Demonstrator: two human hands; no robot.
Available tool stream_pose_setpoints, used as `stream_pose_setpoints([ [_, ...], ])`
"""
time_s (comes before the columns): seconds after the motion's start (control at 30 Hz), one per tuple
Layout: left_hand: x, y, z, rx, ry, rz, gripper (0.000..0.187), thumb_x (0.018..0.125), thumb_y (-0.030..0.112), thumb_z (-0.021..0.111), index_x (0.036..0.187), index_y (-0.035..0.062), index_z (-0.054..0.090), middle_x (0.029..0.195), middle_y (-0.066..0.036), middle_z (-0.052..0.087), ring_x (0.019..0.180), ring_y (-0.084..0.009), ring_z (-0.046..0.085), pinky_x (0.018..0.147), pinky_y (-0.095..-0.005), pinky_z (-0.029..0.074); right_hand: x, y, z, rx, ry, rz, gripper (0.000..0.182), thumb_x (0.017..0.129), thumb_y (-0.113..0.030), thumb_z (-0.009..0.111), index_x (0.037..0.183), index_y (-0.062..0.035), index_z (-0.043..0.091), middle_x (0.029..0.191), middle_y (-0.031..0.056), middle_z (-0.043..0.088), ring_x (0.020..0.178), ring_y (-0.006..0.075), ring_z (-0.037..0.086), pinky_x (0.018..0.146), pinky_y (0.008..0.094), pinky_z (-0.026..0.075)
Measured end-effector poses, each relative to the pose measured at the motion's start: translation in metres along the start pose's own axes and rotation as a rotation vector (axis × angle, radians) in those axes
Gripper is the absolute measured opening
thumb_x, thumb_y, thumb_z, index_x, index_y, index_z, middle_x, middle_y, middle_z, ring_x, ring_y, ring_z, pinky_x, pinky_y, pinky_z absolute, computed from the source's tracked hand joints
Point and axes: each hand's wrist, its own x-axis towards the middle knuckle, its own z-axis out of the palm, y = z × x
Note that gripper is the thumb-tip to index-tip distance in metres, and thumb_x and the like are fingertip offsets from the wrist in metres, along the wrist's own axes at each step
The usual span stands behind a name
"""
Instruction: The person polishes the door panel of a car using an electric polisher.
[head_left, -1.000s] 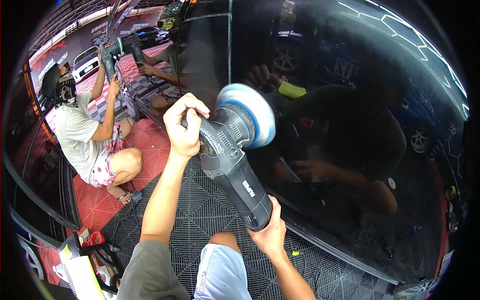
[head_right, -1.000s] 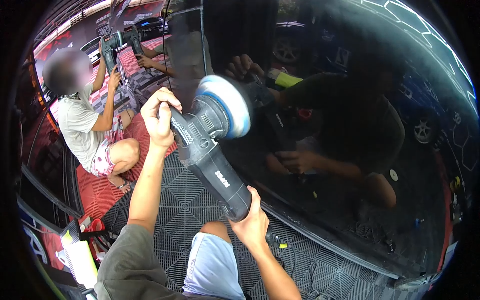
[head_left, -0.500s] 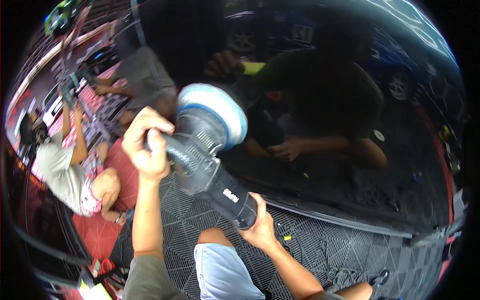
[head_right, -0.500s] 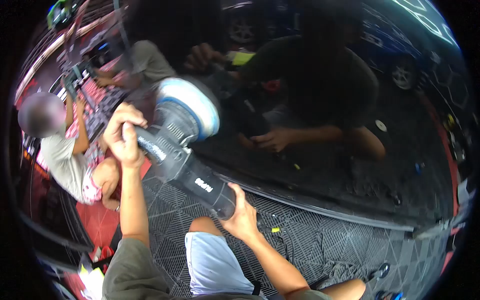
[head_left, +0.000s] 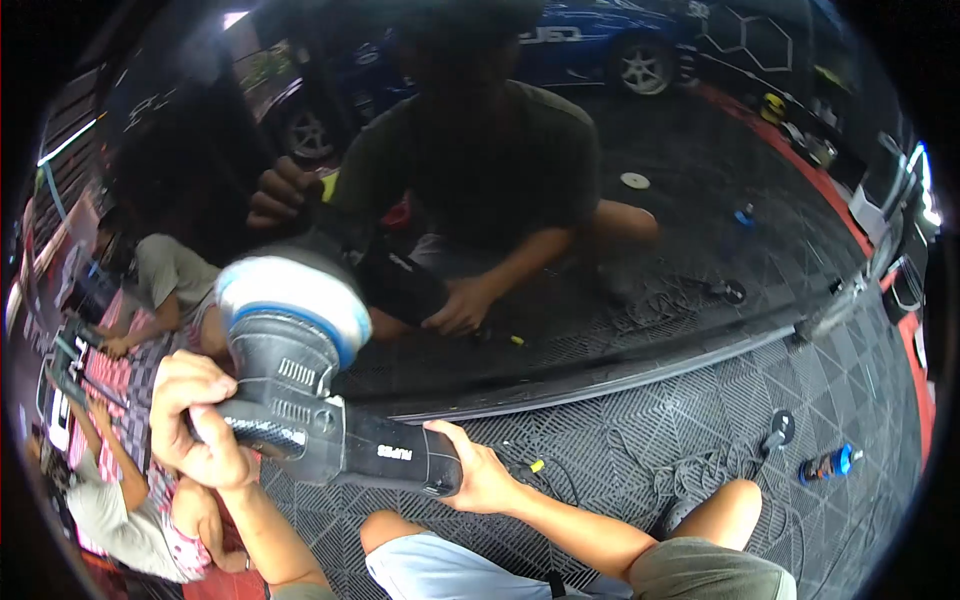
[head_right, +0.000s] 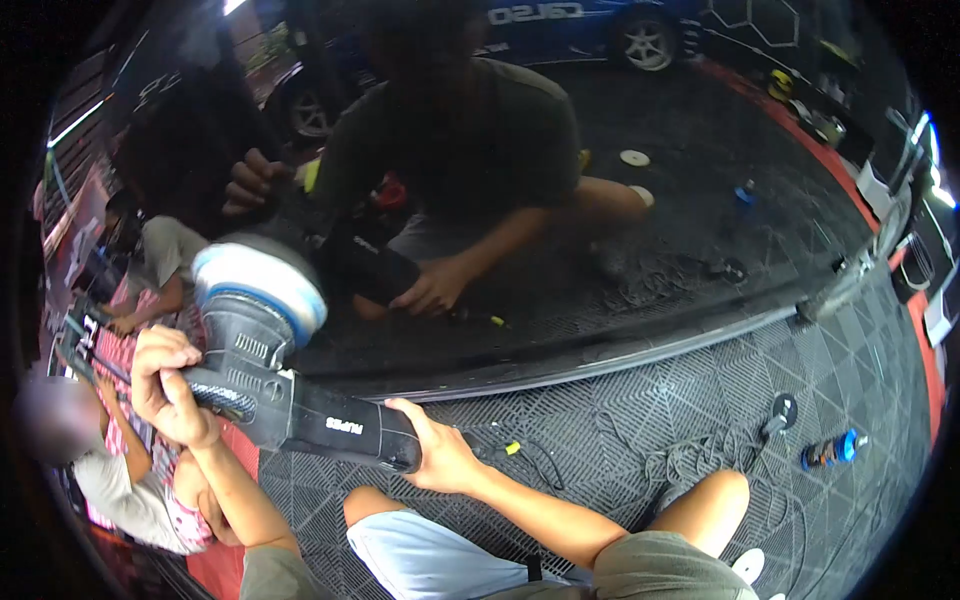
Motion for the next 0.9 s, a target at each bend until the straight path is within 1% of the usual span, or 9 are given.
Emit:
stream_pose_setpoints([
  [0.13,0.010,0.013,0.011,-0.078,0.019,-0.018,0.013,0.088,0.007,0.052,0.078,-0.0013,0.054,0.070,-0.011,0.053,0.062,-0.0182,0.050,0.059,-0.0267,0.041,-0.004,-0.012,-0.017,-0.060,-0.003,-0.015,0.092,0.064,-0.009,0.077,0.141,-0.0123,0.027,0.124,0.0223,0.056,0.110,0.0406,0.058,0.090,0.0448,0.049],
  [0.27,0.018,0.028,0.023,0.025,0.042,-0.020,0.013,0.088,0.005,0.047,0.079,-0.0017,0.054,0.069,-0.011,0.052,0.061,-0.0174,0.049,0.057,-0.0266,0.042,-0.012,-0.021,-0.036,-0.081,0.009,0.053,0.099,0.062,-0.011,0.078,0.146,-0.0137,0.025,0.126,0.0235,0.055,0.109,0.0392,0.059,0.087,0.0439,0.052],
  [0.33,0.020,0.028,0.023,0.007,0.054,0.004,0.013,0.089,0.005,0.047,0.081,-0.0017,0.053,0.070,-0.010,0.052,0.061,-0.0172,0.049,0.057,-0.0266,0.042,-0.013,-0.017,-0.038,-0.092,0.055,0.008,0.098,0.062,-0.012,0.079,0.146,-0.0111,0.028,0.123,0.0232,0.056,0.105,0.0391,0.060,0.084,0.0432,0.053],
  [0.4,0.024,0.035,0.029,0.016,0.041,0.010,0.013,0.090,0.005,0.047,0.081,-0.0017,0.053,0.070,-0.010,0.052,0.061,-0.0171,0.049,0.057,-0.0266,0.042,-0.016,-0.003,-0.039,-0.139,0.163,-0.263,0.094,0.063,-0.014,0.079,0.144,-0.0078,0.032,0.118,0.0208,0.059,0.101,0.0387,0.062,0.082,0.0426,0.054],
  [0.43,0.027,0.038,0.033,0.028,0.037,0.009,0.013,0.090,0.006,0.046,0.082,-0.0018,0.053,0.070,-0.010,0.052,0.060,-0.0171,0.049,0.057,-0.0267,0.042,-0.017,0.001,-0.041,-0.128,0.156,-0.294,0.091,0.064,-0.017,0.080,0.141,-0.0012,0.034,0.113,0.0211,0.060,0.097,0.0392,0.063,0.081,0.0419,0.054],
  [0.57,0.034,0.050,0.044,0.017,-0.004,0.013,0.016,0.094,0.010,0.046,0.084,-0.0011,0.053,0.074,-0.008,0.047,0.067,-0.0160,0.046,0.061,-0.0261,0.042,-0.020,0.005,-0.051,-0.039,0.185,-0.473,0.093,0.065,-0.023,0.080,0.138,0.0085,0.032,0.115,0.0280,0.056,0.098,0.0416,0.063,0.083,0.0411,0.053],
  [0.67,0.038,0.056,0.055,0.026,-0.038,0.003,0.016,0.094,0.010,0.046,0.085,-0.0009,0.053,0.074,-0.008,0.047,0.067,-0.0158,0.045,0.061,-0.0260,0.042,-0.024,0.014,-0.056,-0.019,0.172,-0.527,0.094,0.066,-0.025,0.081,0.138,0.0089,0.032,0.120,0.0289,0.053,0.100,0.0419,0.062,0.083,0.0407,0.053],
  [0.87,0.034,0.056,0.060,0.051,-0.019,0.015,0.015,0.094,0.008,0.044,0.086,-0.0006,0.053,0.073,-0.008,0.049,0.065,-0.0155,0.046,0.062,-0.0265,0.040,-0.022,0.011,-0.055,-0.077,0.185,-0.386,0.104,0.063,-0.025,0.083,0.142,0.0065,0.024,0.121,0.0276,0.054,0.098,0.0410,0.063,0.082,0.0426,0.054],
  [0.9,0.036,0.056,0.061,0.057,-0.018,0.037,0.013,0.094,0.009,0.047,0.087,-0.0004,0.053,0.072,-0.009,0.051,0.061,-0.0159,0.049,0.059,-0.0266,0.043,-0.022,0.012,-0.057,-0.125,0.169,-0.370,0.103,0.061,-0.019,0.083,0.142,0.0074,0.024,0.116,0.0277,0.058,0.096,0.0404,0.065,0.080,0.0417,0.055],
])
